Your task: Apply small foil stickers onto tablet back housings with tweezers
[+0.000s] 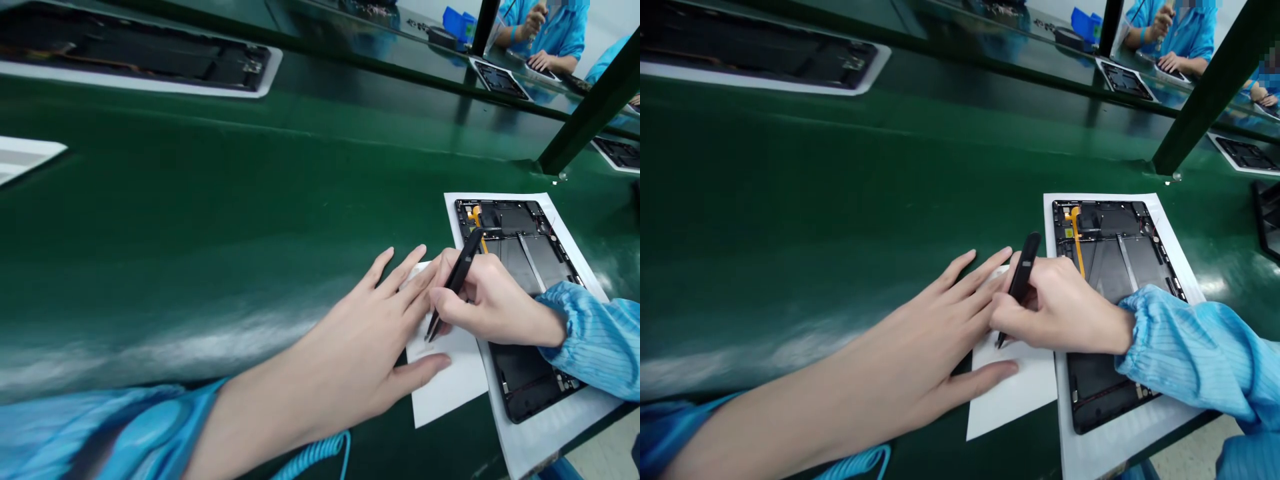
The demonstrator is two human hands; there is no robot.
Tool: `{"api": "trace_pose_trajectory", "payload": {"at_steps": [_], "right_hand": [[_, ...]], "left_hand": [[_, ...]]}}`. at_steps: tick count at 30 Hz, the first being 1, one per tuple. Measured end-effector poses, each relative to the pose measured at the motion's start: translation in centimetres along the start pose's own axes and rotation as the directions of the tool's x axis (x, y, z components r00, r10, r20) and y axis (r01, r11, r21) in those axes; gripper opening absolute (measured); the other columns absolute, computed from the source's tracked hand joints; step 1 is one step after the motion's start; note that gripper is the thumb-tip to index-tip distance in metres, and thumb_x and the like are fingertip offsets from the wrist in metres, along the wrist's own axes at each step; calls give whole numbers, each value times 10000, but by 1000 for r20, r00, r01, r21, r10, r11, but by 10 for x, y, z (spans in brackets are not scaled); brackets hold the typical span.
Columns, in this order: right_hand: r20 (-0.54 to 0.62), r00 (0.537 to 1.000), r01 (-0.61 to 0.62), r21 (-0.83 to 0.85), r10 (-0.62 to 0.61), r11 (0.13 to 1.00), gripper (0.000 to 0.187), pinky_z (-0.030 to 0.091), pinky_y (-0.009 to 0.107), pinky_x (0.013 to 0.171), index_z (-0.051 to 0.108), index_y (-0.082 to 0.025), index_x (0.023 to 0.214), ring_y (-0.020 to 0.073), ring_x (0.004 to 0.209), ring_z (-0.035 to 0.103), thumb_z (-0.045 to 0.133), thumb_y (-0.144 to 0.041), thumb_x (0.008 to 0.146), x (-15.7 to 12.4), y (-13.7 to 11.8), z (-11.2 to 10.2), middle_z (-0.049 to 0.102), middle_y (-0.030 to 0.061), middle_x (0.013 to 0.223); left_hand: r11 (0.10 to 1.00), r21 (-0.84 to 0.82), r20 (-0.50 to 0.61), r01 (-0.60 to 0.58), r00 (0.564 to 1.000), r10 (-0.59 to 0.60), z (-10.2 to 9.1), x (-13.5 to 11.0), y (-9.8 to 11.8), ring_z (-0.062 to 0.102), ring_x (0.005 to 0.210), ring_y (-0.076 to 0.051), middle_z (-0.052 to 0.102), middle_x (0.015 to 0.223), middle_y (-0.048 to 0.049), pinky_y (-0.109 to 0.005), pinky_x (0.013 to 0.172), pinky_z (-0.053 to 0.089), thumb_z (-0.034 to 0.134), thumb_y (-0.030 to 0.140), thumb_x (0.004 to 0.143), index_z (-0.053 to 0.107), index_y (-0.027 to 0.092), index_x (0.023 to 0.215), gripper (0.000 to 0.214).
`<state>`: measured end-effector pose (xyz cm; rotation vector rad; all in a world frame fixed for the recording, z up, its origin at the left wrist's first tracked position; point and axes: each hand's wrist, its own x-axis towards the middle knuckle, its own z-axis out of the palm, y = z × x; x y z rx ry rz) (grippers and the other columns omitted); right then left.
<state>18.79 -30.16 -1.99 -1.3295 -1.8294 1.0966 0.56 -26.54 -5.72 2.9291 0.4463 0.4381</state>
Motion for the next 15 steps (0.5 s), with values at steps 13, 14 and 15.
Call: {"api": "trace_pose_trajectory", "payload": {"at_steps": [13, 14, 15], "right_hand": [[36, 999, 17, 75, -20, 997, 249, 529, 197, 497, 496, -213, 689, 149, 554, 702, 589, -204, 921, 4, 5, -3, 629, -23, 591], [37, 999, 30, 100, -34, 994, 261, 539, 209, 499, 504, -214, 696, 155, 549, 700, 604, -266, 931, 5, 4, -3, 626, -22, 588], [29, 999, 36, 136, -41, 990, 285, 549, 223, 499, 508, -216, 703, 161, 540, 697, 616, -336, 937, 4, 2, -4, 621, -22, 586]], "left_hand": [[1000, -13, 37, -5, 999, 6, 1, 2, -2, 384, 1420, -505, 342, 1585, -256, -722, 1094, 386, 479, 495, 999, 489, 56, 1438, 621], [1000, -19, 42, -1, 999, 2, 2, 2, -4, 377, 1427, -499, 345, 1588, -246, -719, 1102, 376, 469, 497, 1003, 515, 74, 1418, 594], [1000, -23, 46, 3, 999, -2, 3, 1, -6, 363, 1437, -493, 352, 1590, -234, -723, 1108, 362, 448, 502, 1010, 526, 93, 1409, 576]]}}
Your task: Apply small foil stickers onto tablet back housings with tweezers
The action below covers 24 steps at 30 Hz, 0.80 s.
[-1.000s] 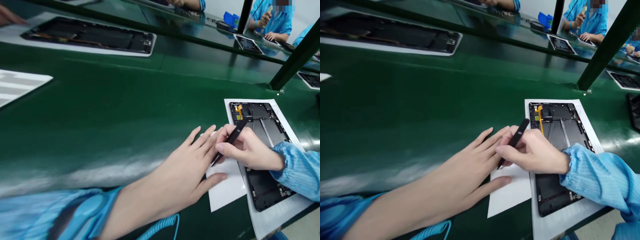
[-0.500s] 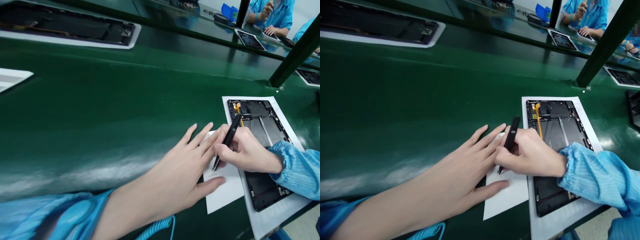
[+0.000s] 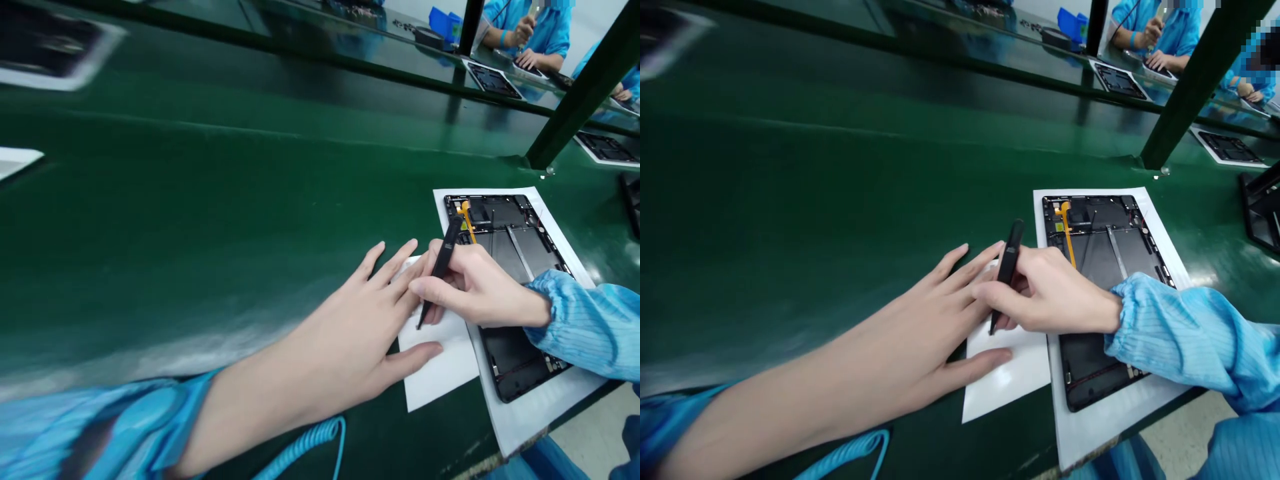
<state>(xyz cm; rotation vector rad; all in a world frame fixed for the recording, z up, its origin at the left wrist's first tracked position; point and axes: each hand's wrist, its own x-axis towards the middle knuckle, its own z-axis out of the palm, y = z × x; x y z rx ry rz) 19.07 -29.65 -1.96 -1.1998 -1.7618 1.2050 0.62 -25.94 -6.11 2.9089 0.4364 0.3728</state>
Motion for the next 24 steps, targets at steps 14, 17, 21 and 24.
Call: {"api": "trace_pose_trajectory", "payload": {"at_steps": [14, 17, 21, 24], "right_hand": [[-851, 522, 18, 75, 54, 997, 165, 532, 226, 587, 626, -223, 810, 131, 627, 635, 765, -162, 875, -126, -8, 57, 675, -24, 740], [-914, 403, -2, 48, 44, 999, 202, 475, 214, 532, 592, -228, 779, 113, 553, 570, 708, -87, 867, -123, -4, 74, 630, -46, 663], [-927, 371, -45, 41, 55, 998, 244, 430, 225, 515, 537, -226, 732, 110, 548, 547, 667, -63, 859, -119, -8, 79, 599, -48, 630], [-927, 370, -53, 41, 58, 998, 242, 407, 243, 488, 517, -233, 741, 114, 515, 535, 645, -77, 874, -119, -10, 80, 614, -46, 628]], "left_hand": [[906, -146, -266, -396, 898, 350, -8, -6, 32, 666, 1033, -205, 742, 913, 5, -357, 1111, 474, 488, 87, 955, 680, 197, 983, 223], [872, -258, -225, -417, 903, 365, -5, -1, 38, 664, 916, -190, 737, 875, -4, -314, 1005, 534, 402, 132, 1022, 703, 190, 946, 316], [854, -363, -176, -372, 928, 330, -2, -1, 33, 665, 960, -191, 742, 938, -7, -314, 1019, 519, 378, 108, 1017, 695, 199, 1052, 332], [846, -396, -168, -357, 934, 315, -2, -3, 32, 670, 976, -197, 742, 941, -12, -325, 1016, 520, 379, 96, 1006, 698, 211, 1086, 348]]}}
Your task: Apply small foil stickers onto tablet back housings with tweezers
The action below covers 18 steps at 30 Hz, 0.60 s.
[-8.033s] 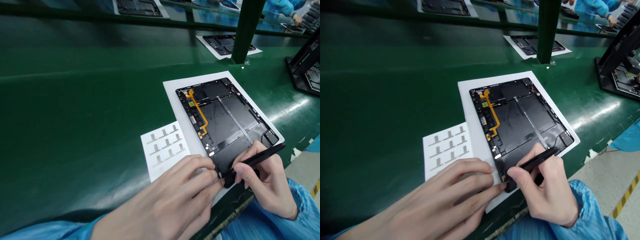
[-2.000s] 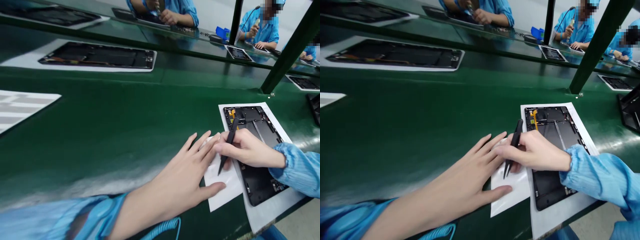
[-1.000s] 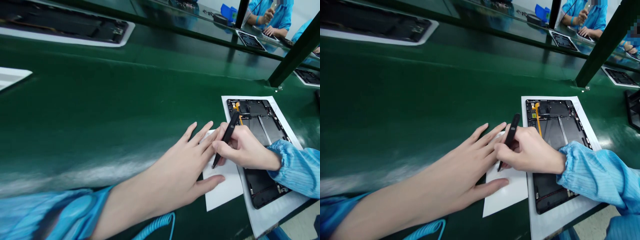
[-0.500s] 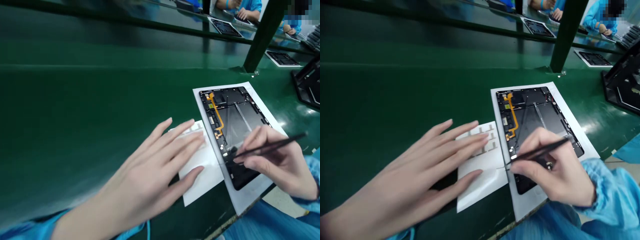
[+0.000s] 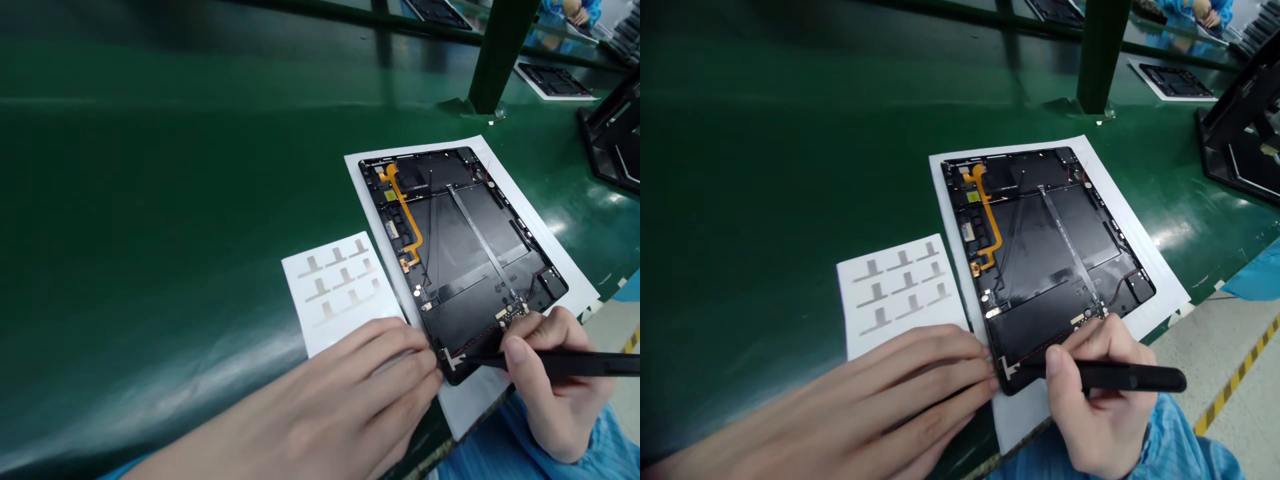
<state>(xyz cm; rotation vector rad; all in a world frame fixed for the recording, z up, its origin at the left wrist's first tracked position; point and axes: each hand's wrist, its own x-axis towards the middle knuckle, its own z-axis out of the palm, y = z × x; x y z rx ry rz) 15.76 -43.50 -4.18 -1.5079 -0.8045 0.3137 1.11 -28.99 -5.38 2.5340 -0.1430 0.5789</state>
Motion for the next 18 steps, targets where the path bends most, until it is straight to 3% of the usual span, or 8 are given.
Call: {"api": "trace_pose_trajectory", "payload": {"at_steps": [6, 18], "right_hand": [[104, 992, 79, -30, -76, 996, 221, 469, 248, 475, 517, -241, 769, 135, 508, 589, 660, -115, 882, -1, 4, -2, 645, -31, 630], [42, 995, 94, -64, -91, 994, 242, 433, 225, 493, 513, -225, 734, 105, 518, 572, 673, -103, 869, -3, 6, 0, 602, -43, 615]], "left_hand": [[999, -30, -1, 18, 1000, -18, 1, 1, 0, 672, 989, -188, 741, 940, -6, -310, 1003, 525, 393, 106, 994, 696, 233, 1106, 348], [1000, -17, -50, -10, 999, 9, -1, 6, -1, 643, 943, -168, 725, 899, 0, -263, 937, 517, 388, 185, 1071, 660, 190, 1030, 275]]}}
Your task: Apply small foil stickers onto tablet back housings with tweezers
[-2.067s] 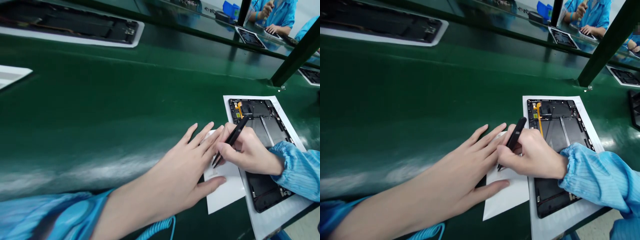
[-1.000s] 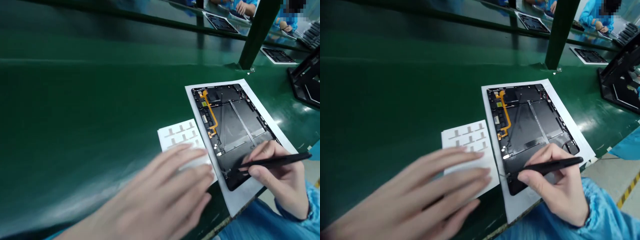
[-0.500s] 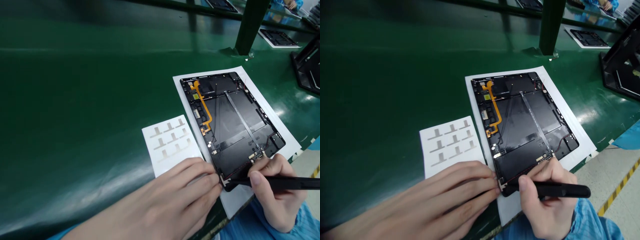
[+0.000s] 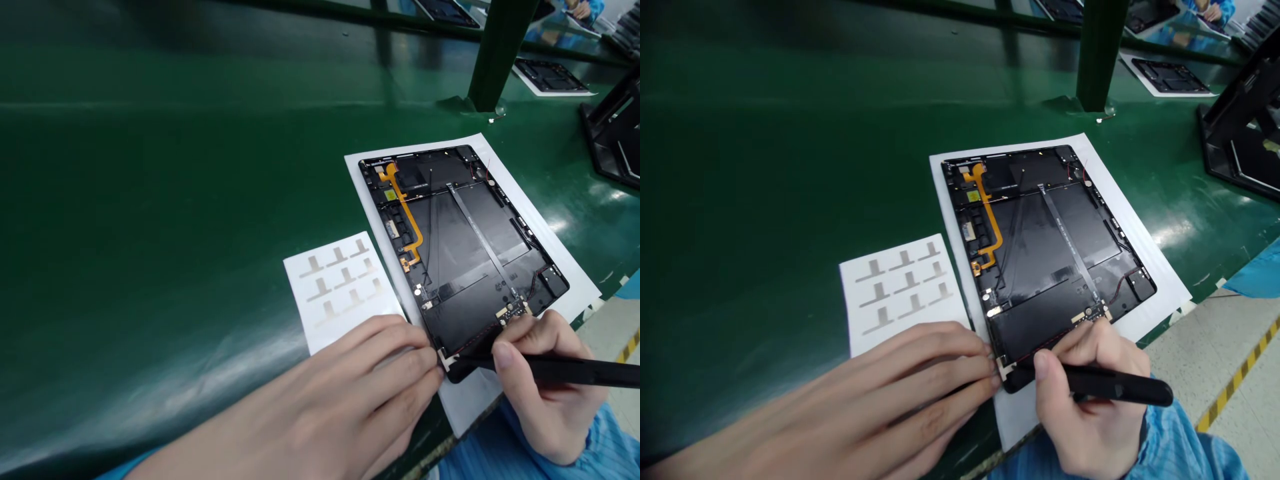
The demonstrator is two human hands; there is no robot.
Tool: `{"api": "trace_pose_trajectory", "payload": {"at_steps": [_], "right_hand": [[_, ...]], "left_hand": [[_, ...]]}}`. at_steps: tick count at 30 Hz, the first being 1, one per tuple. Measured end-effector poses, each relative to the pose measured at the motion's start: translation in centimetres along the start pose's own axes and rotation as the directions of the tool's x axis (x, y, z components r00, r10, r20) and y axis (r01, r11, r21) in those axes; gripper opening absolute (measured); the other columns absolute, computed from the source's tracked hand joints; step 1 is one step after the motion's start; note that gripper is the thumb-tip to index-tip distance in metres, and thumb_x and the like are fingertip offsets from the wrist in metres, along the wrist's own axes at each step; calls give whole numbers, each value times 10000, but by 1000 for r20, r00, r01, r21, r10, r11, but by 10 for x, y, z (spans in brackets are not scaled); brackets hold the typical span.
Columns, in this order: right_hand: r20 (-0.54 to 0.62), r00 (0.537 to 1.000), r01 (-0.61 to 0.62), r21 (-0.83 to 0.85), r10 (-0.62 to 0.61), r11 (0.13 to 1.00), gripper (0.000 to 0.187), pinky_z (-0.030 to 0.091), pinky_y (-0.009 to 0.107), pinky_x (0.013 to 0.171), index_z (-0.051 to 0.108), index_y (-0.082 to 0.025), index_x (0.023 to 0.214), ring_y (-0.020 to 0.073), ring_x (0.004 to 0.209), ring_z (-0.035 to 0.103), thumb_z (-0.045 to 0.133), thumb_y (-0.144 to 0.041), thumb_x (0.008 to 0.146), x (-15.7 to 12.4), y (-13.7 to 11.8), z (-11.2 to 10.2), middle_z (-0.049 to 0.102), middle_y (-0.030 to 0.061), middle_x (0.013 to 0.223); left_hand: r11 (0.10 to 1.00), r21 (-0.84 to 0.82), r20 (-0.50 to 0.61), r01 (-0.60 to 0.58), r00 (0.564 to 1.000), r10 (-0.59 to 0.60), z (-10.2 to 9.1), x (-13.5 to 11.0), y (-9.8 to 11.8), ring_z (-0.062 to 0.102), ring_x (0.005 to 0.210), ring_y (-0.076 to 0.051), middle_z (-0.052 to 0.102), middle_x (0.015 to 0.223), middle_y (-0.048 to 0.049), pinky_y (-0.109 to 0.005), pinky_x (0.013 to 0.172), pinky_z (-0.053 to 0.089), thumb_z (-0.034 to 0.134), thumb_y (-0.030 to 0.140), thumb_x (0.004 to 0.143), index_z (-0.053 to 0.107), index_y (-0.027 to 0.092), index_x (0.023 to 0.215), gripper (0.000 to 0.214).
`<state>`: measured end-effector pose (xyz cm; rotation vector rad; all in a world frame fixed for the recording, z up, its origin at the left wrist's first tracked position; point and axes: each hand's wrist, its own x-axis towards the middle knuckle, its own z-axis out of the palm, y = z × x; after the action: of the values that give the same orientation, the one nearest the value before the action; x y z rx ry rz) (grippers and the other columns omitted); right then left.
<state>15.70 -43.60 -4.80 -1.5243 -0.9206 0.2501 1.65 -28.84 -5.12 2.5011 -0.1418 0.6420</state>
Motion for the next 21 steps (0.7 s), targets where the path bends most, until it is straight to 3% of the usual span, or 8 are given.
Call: {"api": "trace_pose_trajectory", "payload": {"at_steps": [7, 16, 21], "right_hand": [[-13, 1000, -14, -13, 13, 1000, 246, 414, 229, 489, 510, -223, 729, 101, 511, 555, 668, -91, 862, 0, 0, 0, 600, -46, 616], [24, 995, 98, -87, -97, 991, 256, 414, 171, 459, 477, -204, 693, 63, 476, 529, 632, -66, 841, 9, -3, 1, 568, -58, 591], [5, 996, 91, -73, -91, 993, 264, 432, 164, 466, 470, -205, 692, 68, 488, 539, 634, -60, 839, 8, -4, 1, 561, -53, 589]], "left_hand": [[1000, 16, 6, -8, 1000, 8, -2, 0, 2, 643, 950, -172, 724, 904, -8, -271, 947, 510, 365, 168, 1072, 675, 180, 1021, 314], [993, 75, -50, -87, 995, 91, 1, 1, 2, 637, 950, -164, 726, 923, -18, -289, 948, 506, 317, 150, 1099, 679, 134, 1035, 368], [997, 53, -16, -51, 999, 52, -1, 4, 4, 629, 898, -168, 726, 913, -15, -291, 826, 500, 280, 178, 1116, 659, 129, 1066, 385]]}}
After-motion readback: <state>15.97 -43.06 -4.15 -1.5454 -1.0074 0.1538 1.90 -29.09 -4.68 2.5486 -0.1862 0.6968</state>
